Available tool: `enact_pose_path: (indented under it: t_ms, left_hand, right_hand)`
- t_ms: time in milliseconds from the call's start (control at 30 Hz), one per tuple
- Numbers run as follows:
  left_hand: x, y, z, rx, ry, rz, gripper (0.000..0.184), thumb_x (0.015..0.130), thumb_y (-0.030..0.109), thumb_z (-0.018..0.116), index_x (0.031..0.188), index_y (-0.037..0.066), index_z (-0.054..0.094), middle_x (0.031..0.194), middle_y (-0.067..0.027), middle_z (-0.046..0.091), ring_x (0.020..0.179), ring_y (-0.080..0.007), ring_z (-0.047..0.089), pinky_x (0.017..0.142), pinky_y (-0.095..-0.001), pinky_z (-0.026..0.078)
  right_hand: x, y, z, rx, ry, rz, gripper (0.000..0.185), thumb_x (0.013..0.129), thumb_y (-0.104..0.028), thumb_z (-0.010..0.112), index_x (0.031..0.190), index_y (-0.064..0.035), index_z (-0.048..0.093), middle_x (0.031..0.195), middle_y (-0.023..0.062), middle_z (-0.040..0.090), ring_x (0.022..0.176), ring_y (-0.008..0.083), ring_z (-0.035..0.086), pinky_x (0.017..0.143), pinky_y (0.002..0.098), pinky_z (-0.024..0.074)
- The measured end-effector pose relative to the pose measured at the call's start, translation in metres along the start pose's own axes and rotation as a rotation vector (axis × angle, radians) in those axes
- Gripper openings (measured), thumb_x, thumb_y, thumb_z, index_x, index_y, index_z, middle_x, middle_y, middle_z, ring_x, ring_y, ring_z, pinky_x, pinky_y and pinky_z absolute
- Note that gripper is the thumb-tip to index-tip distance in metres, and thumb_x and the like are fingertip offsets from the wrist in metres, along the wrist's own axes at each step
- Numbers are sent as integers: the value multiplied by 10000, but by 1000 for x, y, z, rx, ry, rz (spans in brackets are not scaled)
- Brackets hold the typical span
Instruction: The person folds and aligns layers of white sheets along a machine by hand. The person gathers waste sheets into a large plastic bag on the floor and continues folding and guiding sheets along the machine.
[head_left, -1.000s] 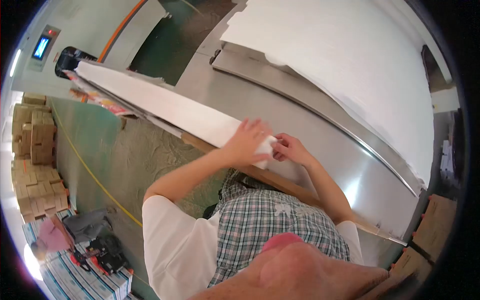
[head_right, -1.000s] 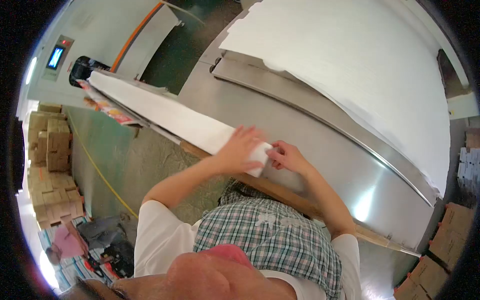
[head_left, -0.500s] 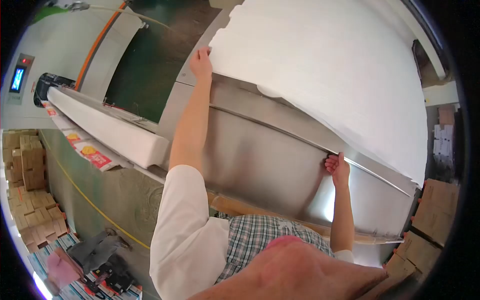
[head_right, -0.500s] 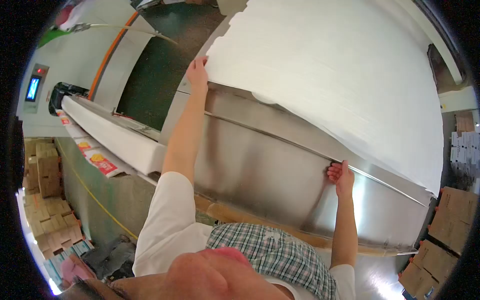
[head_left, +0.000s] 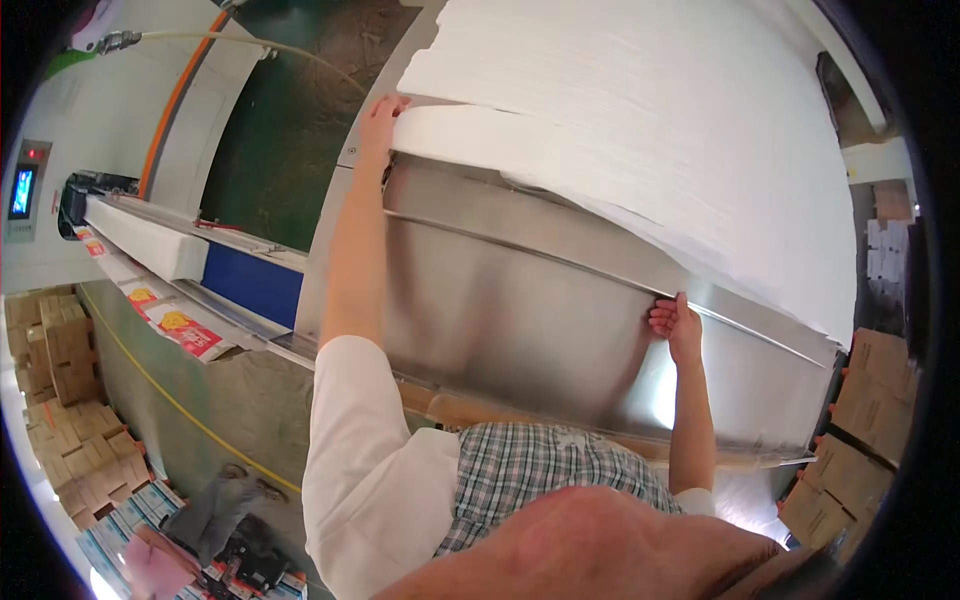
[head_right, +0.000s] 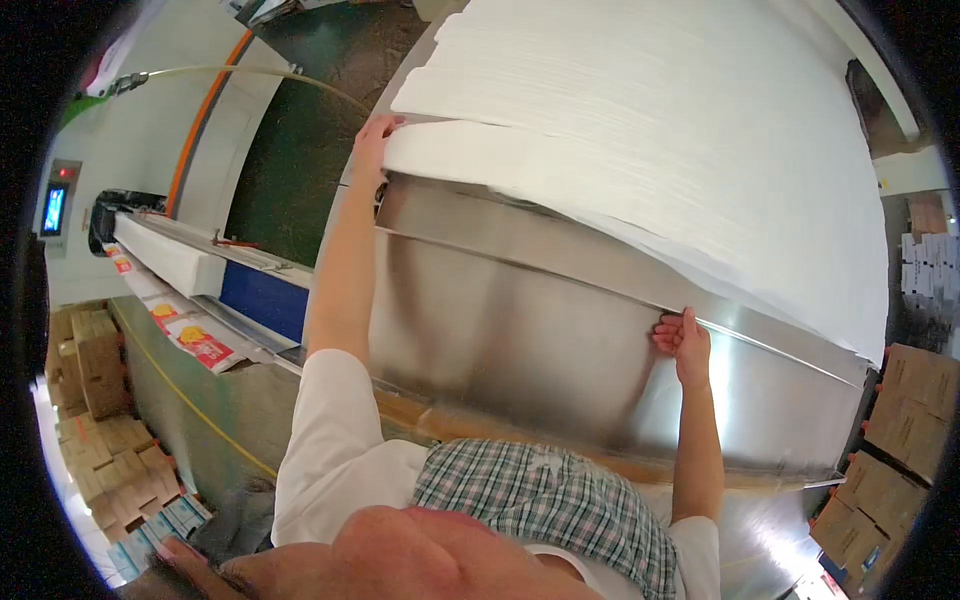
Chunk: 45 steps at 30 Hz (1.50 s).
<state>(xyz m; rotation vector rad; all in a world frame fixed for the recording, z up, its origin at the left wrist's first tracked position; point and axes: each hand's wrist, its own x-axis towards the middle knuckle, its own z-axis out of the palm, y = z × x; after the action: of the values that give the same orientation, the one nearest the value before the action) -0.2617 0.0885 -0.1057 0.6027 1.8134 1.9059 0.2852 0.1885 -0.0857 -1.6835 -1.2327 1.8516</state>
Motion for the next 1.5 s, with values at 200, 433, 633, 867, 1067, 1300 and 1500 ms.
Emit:
enact_pose_path:
  t_ms: [200,433,633,867,1067,1300,1500]
  left_hand:
    - [-6,53,9,720,-332,196,366,818,351,485,800,6,606,766,-113,618,711,-188,568,673,-319,433]
    - [-50,89,152,1290,-1036,303,811,658,683,498,1120,16,505,1027,-201,559,984,-333,518,843,-381,404]
    - [-104,75,165,1443,-941,597,1008,503,635,662,1231,8,356,1198,-161,448,1106,-310,425,931,-533,265]
    - [-134,57,151,1416,-755,750,866,525,524,707,1185,49,411,1128,-114,484,1082,-279,427,963,-578,189]
    - [-136,66,165,1512,-775,570,877,518,501,717,1222,90,394,1217,-119,430,1168,-279,360,983,-562,155]
    - [-89,54,189,1458,-757,532,958,458,360,787,1274,101,357,1268,-139,412,1187,-295,361,970,-449,275]
    - [-132,88,237,1980,-605,175,1059,460,282,806,1326,126,216,1341,-93,306,1214,-309,310,883,-635,289]
  right_hand:
    - [-11,10,-8,-55,-36,17,521,880,-450,398,874,42,572,716,105,613,588,151,584,528,241,463]
    - [-11,2,5,-29,-6,-15,509,875,-455,406,861,27,572,693,93,605,569,152,583,510,240,464]
    - [-17,-22,33,-321,-152,-191,367,890,-303,419,864,25,581,705,105,606,597,164,585,564,255,475]
    - [24,-124,188,-809,-289,-1268,237,841,-179,472,977,-8,562,1001,151,562,902,312,537,780,376,425]
    - [99,-124,143,-1239,-105,-1063,315,855,-334,425,922,-79,597,958,133,589,910,294,548,800,390,416]
    - [118,-133,-58,-1343,36,-852,433,858,-474,359,1053,-152,573,1032,71,583,991,246,526,838,399,389]
    - [134,-139,-221,-1410,-4,-698,518,800,-600,371,1177,-269,498,1127,46,550,1070,250,490,886,508,318]
